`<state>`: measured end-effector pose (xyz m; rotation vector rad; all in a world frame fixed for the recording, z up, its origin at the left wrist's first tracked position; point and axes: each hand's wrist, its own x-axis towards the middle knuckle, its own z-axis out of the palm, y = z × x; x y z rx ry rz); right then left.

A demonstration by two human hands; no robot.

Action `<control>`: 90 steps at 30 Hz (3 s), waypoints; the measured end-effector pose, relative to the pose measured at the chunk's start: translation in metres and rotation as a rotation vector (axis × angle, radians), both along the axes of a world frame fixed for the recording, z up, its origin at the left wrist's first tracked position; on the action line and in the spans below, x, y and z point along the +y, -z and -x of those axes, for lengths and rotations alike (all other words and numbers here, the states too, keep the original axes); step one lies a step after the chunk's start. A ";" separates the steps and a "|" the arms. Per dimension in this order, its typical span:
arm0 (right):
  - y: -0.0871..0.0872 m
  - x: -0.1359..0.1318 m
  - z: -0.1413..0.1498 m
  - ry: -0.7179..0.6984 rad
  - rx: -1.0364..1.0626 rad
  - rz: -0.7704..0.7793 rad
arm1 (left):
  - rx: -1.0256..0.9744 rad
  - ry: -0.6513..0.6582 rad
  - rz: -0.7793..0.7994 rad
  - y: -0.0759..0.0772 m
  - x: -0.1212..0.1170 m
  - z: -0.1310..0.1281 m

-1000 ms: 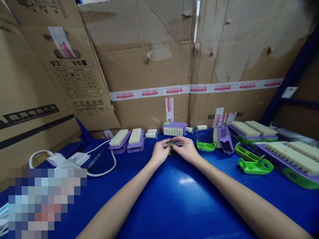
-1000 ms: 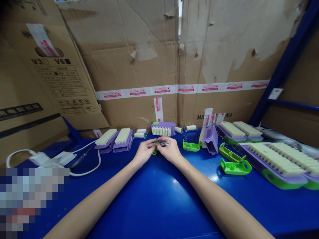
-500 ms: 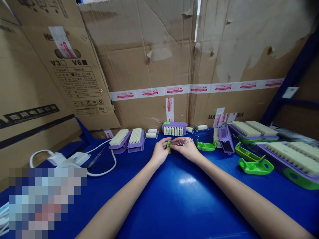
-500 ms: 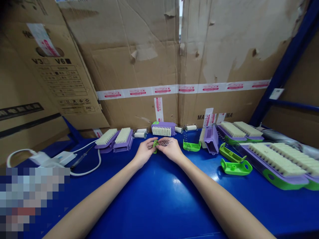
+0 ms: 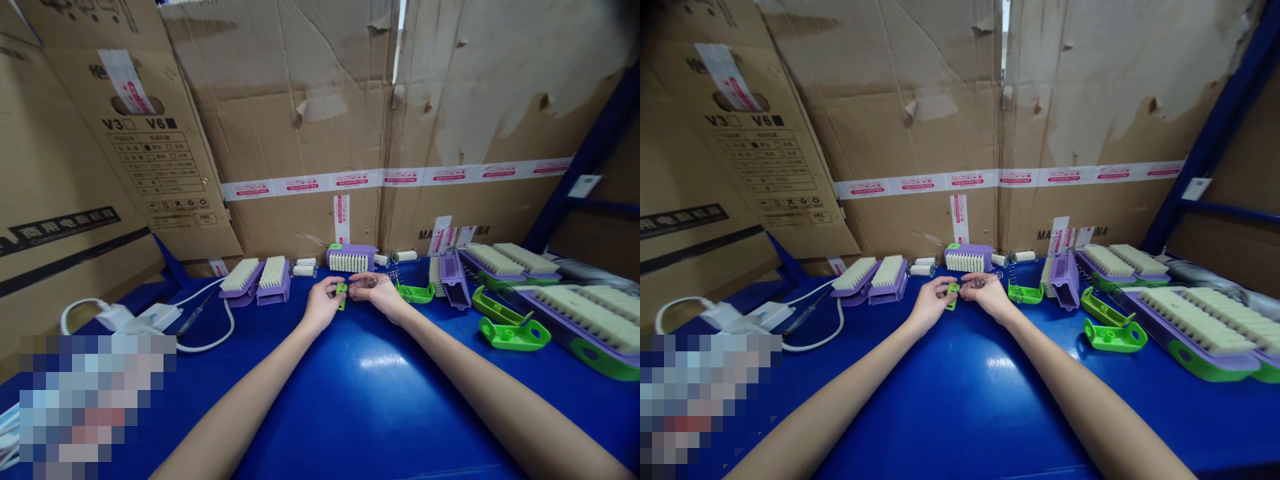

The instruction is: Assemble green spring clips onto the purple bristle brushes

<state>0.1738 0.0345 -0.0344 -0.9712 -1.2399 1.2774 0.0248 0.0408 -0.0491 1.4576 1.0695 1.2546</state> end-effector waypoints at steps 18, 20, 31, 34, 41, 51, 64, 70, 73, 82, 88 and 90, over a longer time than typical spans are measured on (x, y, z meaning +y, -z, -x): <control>0.000 0.000 0.000 0.001 0.029 0.029 | 0.042 0.044 -0.021 0.005 0.003 0.002; 0.000 0.000 0.000 0.005 0.027 0.034 | 0.035 0.046 -0.016 0.003 0.002 0.002; -0.006 -0.004 -0.006 -0.085 0.102 0.079 | -0.004 0.081 -0.062 -0.001 -0.005 -0.001; -0.007 -0.004 -0.007 -0.113 0.168 0.123 | 0.002 0.063 -0.085 -0.003 -0.006 -0.002; -0.009 -0.006 -0.008 -0.128 0.185 0.145 | 0.038 0.040 -0.114 -0.005 -0.010 -0.004; -0.008 -0.007 0.000 0.003 0.174 0.118 | 0.050 0.026 -0.121 -0.007 -0.012 -0.008; -0.007 -0.008 0.003 0.042 0.204 0.130 | 0.075 0.006 -0.138 -0.005 -0.012 -0.008; -0.006 -0.008 0.003 0.034 0.195 0.141 | 0.058 0.010 -0.168 -0.003 -0.011 -0.008; -0.006 -0.008 0.004 0.031 0.199 0.142 | 0.081 -0.004 -0.180 -0.002 -0.011 -0.008; -0.011 -0.012 0.001 -0.120 0.211 0.148 | 0.098 -0.107 -0.143 -0.005 -0.009 -0.006; -0.010 -0.011 0.003 -0.137 0.238 0.156 | 0.173 -0.202 -0.147 -0.005 -0.007 -0.003; -0.011 -0.011 0.004 -0.105 0.257 0.172 | 0.187 -0.203 -0.178 -0.005 -0.008 -0.003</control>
